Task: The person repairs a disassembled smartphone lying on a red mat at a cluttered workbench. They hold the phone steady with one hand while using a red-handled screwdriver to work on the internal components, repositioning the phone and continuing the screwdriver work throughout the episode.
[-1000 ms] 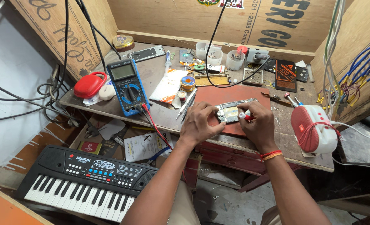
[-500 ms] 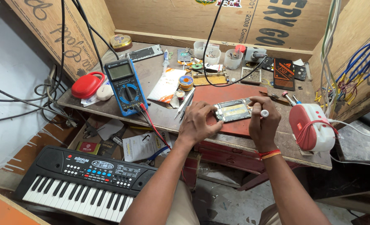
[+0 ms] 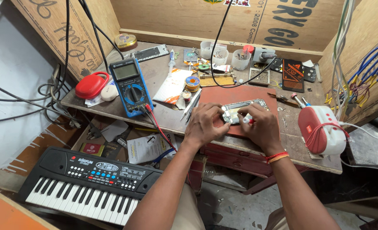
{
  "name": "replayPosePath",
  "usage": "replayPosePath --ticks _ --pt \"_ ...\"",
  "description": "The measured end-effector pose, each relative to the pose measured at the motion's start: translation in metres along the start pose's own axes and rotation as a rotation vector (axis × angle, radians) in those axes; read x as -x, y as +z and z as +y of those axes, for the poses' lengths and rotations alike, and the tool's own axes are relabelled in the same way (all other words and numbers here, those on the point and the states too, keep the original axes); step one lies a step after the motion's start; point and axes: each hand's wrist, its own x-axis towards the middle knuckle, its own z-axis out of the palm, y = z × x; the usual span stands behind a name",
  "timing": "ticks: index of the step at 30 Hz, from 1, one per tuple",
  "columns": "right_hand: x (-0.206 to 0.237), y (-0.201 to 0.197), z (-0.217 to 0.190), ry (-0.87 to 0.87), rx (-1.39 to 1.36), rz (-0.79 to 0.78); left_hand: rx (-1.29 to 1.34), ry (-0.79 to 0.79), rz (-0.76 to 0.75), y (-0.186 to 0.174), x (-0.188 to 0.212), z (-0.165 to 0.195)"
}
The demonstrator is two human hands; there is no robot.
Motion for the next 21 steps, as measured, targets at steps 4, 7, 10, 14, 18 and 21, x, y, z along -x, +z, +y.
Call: replayPosePath --ticks 4,7,10,14,18,21 --pt "0.0 0.0 -0.004 -0.071 0.006 -0.05 0.007 -0.013 -0.019 0.0 0.002 -0.002" --pt "0.001 0.001 -0.004 -0.047 0.007 -0.112 -0.001 0.008 -0.007 0.001 0.002 -0.004" --pt "-0.003 0.004 -0.001 0.003 0.019 -0.191 0.017 -0.009 -0.013 0.002 0.003 -0.004" --pt "-0.013 0.004 0.005 0.017 -0.064 -0.235 0.017 -0.007 -0.017 0.0 0.002 -0.004" --pt "-0.027 0.0 0.005 0.258 -0.053 -0.428 0.012 0.001 -0.008 -0.001 0.003 -0.002" --pt "-0.044 -0.002 0.003 0.417 0.005 -0.593 0.014 -0.025 -0.034 -0.001 0.001 -0.002"
